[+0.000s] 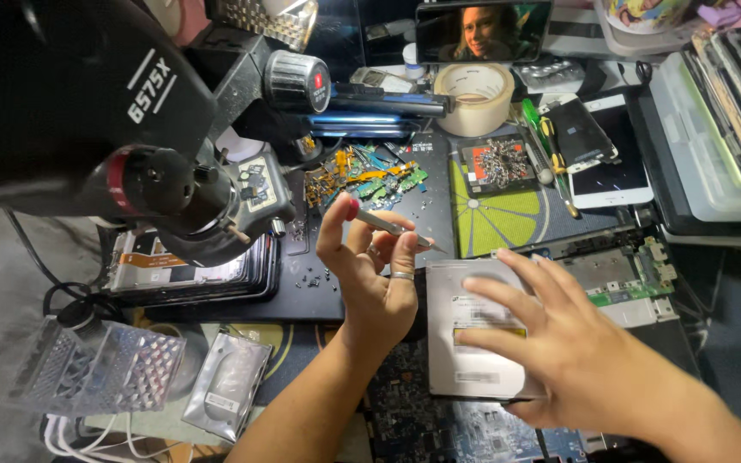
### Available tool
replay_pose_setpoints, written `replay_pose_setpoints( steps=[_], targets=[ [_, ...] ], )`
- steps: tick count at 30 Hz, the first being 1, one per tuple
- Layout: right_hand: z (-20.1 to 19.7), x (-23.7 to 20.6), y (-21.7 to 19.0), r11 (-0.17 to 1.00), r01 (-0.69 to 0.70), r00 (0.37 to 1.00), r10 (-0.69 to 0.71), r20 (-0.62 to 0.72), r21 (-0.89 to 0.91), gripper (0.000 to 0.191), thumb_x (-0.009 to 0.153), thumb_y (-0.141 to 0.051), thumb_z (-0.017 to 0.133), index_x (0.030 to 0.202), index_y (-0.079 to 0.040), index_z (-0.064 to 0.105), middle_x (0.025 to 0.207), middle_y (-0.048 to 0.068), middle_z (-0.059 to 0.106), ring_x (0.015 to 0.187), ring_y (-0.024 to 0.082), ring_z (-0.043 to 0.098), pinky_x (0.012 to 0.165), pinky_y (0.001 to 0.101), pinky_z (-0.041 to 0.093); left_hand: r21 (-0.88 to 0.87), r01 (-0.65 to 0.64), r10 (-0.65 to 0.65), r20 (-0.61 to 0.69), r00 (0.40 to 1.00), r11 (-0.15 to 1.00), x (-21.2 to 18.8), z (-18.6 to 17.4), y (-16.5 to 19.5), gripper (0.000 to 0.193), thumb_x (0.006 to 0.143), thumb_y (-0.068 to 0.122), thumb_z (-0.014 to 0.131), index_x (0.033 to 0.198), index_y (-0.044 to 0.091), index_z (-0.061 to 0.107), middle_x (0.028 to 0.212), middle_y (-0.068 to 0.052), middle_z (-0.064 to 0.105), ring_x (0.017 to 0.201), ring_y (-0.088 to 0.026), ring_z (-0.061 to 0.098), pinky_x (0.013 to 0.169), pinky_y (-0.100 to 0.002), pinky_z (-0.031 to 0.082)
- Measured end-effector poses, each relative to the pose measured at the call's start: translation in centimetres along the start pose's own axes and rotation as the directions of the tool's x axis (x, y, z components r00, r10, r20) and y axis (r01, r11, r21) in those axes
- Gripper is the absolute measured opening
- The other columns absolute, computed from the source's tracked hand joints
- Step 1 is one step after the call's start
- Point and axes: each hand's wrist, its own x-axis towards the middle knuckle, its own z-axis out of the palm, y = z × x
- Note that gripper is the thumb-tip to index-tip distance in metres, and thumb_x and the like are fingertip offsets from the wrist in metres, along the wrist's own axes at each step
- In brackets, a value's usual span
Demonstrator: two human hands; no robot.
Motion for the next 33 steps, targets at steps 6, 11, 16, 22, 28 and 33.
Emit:
replay_pose_setpoints(
  steps=[6, 11, 16, 22, 28, 33],
  targets=[
    [-1.1, 1.3, 2.2, 0.997, 0.020, 0.991, -0.030, 0.128, 0.075, 0.081, 0.051, -0.043, 0.091, 0.123, -0.022, 0.061, 0.162, 0.016, 0.035, 0.150, 0.049, 0.021, 0.113, 0.0650, 0.019, -0.042, 0.017, -0.018, -0.029, 0.999, 0.999, -0.2, 0.4, -0.1, 0.072, 0.108, -0.011, 0.054, 0.156, 0.020, 0.011, 0.124, -0.017, 0.056, 0.096, -0.019, 0.067, 0.086, -0.033, 0.062],
    [0.8, 2.1, 0.8, 0.997, -0.070, 0.994, 0.072, -0.081, 0.028, 0.051, 0.076, -0.050, 0.081, 0.112, -0.022, 0.058, 0.150, 0.009, 0.045, 0.146, 0.043, 0.032, 0.116, 0.0631, 0.022, 0.137, -0.139, 0.139, 0.009, 0.990, 0.981, 0.0, 0.0, 0.9, 0.066, 0.108, -0.008, 0.057, 0.154, 0.016, 0.017, 0.123, -0.016, 0.059, 0.093, -0.019, 0.069, 0.078, -0.028, 0.061],
    [3.1, 2.5, 0.0, 0.975, -0.192, 0.962, 0.164, -0.218, -0.112, 0.065, 0.078, -0.055, 0.068, 0.130, -0.018, 0.057, 0.141, 0.008, 0.049, 0.137, 0.038, 0.039, 0.116, 0.0622, 0.025, 0.283, -0.337, 0.299, 0.171, 0.939, 0.898, 0.7, -1.6, 1.8, 0.051, 0.103, -0.007, 0.064, 0.143, 0.008, 0.038, 0.104, -0.016, 0.066, 0.086, -0.027, 0.069, 0.072, -0.034, 0.057],
    [3.1, 2.7, -0.2, 0.968, -0.184, 0.961, 0.142, -0.236, -0.170, 0.067, 0.081, -0.057, 0.064, 0.137, -0.023, 0.053, 0.141, 0.008, 0.049, 0.136, 0.036, 0.039, 0.116, 0.0606, 0.027, 0.267, -0.376, 0.323, 0.221, 0.920, 0.887, 1.0, -1.9, 2.1, 0.051, 0.103, -0.007, 0.065, 0.144, 0.008, 0.038, 0.106, -0.017, 0.065, 0.080, -0.028, 0.069, 0.067, -0.036, 0.058],
    [3.1, 2.7, -0.1, 0.971, -0.185, 0.962, 0.148, -0.231, -0.151, 0.067, 0.080, -0.058, 0.064, 0.136, -0.022, 0.055, 0.141, 0.008, 0.048, 0.136, 0.036, 0.039, 0.115, 0.0606, 0.027, 0.349, -0.465, 0.363, 0.320, 0.875, 0.814, 1.2, -2.0, 2.7, 0.049, 0.100, -0.006, 0.068, 0.141, 0.008, 0.044, 0.107, -0.016, 0.065, 0.085, -0.031, 0.068, 0.064, -0.036, 0.056],
    [3.2, 2.7, 0.0, 0.973, -0.180, 0.963, 0.143, -0.229, -0.148, 0.066, 0.080, -0.058, 0.065, 0.133, -0.019, 0.055, 0.142, 0.008, 0.048, 0.136, 0.037, 0.039, 0.115, 0.0603, 0.027, 0.342, -0.521, 0.364, 0.427, 0.828, 0.782, 1.7, -2.5, 3.4, 0.052, 0.090, -0.005, 0.066, 0.138, 0.012, 0.053, 0.112, -0.014, 0.064, 0.092, -0.032, 0.069, 0.073, -0.039, 0.059]
  ],
)
